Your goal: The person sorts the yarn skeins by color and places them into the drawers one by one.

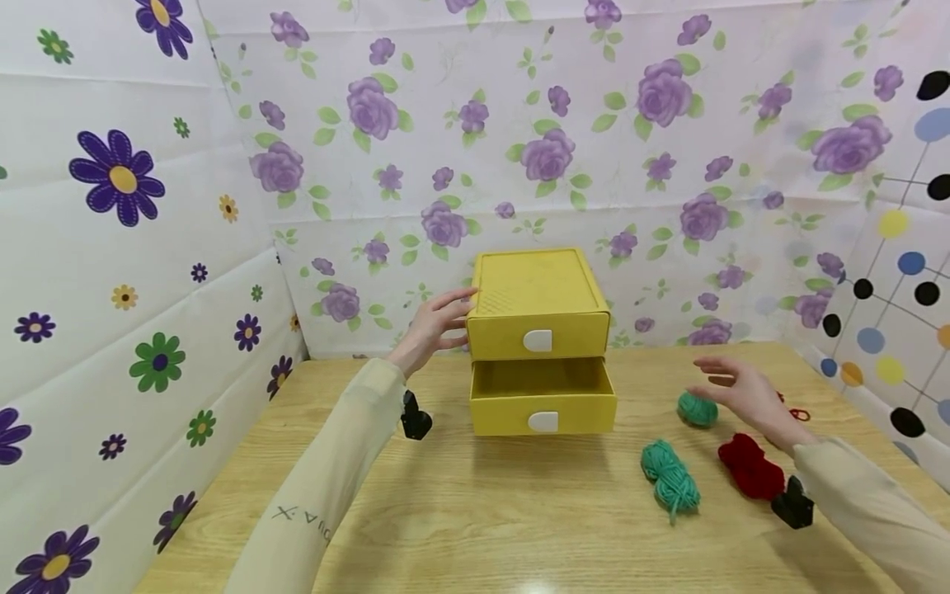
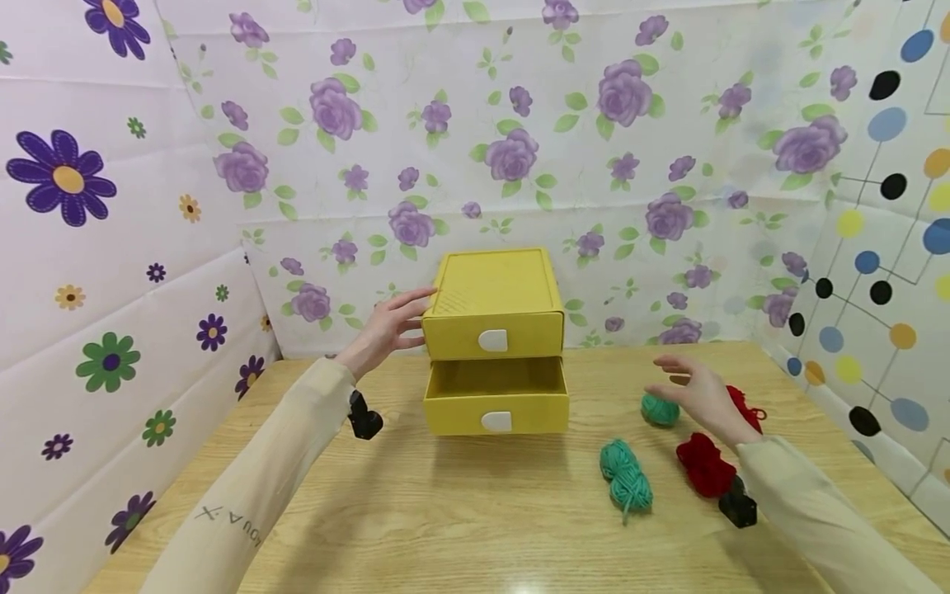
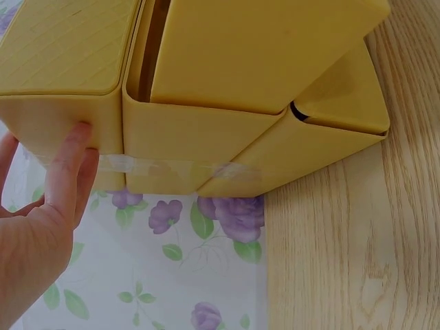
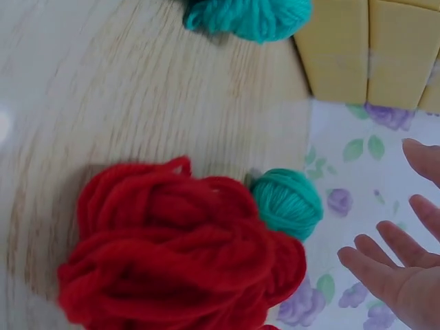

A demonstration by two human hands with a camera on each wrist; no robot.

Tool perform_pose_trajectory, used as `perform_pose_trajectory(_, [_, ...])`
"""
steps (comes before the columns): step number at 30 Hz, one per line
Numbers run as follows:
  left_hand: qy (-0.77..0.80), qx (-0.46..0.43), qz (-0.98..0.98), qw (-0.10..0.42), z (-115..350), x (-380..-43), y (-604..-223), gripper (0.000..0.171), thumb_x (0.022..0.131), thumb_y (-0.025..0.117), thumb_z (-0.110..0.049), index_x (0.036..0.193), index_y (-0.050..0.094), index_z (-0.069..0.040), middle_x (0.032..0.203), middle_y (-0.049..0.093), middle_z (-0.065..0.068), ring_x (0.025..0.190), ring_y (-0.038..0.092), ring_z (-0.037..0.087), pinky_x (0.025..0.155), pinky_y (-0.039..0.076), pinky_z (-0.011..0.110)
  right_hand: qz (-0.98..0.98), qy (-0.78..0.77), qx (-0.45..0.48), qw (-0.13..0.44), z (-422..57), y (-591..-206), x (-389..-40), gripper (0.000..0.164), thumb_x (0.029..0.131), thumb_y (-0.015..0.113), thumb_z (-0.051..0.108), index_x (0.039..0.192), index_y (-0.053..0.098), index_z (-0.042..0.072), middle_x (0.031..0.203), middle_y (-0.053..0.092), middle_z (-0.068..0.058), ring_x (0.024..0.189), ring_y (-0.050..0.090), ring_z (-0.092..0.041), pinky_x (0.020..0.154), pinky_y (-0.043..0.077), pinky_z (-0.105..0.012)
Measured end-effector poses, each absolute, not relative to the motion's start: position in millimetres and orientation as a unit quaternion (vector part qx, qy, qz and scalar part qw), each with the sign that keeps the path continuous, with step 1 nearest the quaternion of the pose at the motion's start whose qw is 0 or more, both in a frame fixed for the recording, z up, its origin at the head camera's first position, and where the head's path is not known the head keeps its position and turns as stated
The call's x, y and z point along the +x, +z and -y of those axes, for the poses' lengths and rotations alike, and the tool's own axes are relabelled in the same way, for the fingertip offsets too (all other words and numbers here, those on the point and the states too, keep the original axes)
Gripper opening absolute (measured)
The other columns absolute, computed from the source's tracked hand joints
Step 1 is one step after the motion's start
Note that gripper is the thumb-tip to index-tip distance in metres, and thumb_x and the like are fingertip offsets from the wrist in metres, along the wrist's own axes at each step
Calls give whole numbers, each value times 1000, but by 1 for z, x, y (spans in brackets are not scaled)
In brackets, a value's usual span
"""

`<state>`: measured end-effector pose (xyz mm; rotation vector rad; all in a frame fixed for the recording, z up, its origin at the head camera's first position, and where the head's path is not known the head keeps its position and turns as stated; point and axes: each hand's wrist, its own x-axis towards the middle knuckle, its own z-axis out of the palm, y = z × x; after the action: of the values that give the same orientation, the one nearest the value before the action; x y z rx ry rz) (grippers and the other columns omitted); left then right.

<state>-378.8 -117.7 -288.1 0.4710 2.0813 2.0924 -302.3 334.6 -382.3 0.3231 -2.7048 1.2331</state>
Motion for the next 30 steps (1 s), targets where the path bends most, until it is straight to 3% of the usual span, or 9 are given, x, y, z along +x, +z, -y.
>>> perform_pose_trajectory(14, [703,145,-693,73,117,-379,-288,37,92,55,-22,129,53,-19,125,47,5,104,51,29,78,47,40,912,393,112,29,-344,-397,-310,61,83,67,26,127,41,-8,126,37,-34,109,39,-50,80,42,-53])
perform_pose_trajectory(30, [703,151,-691,80,118,-380,-288,40,93,54,-23,132,49,-18,127,44,6,110,45,35,80,46,41,916,392,88,0,-346,-410,-317,50,80,71,15,120,50,-8,116,44,-36,92,53,-38,65,48,-39])
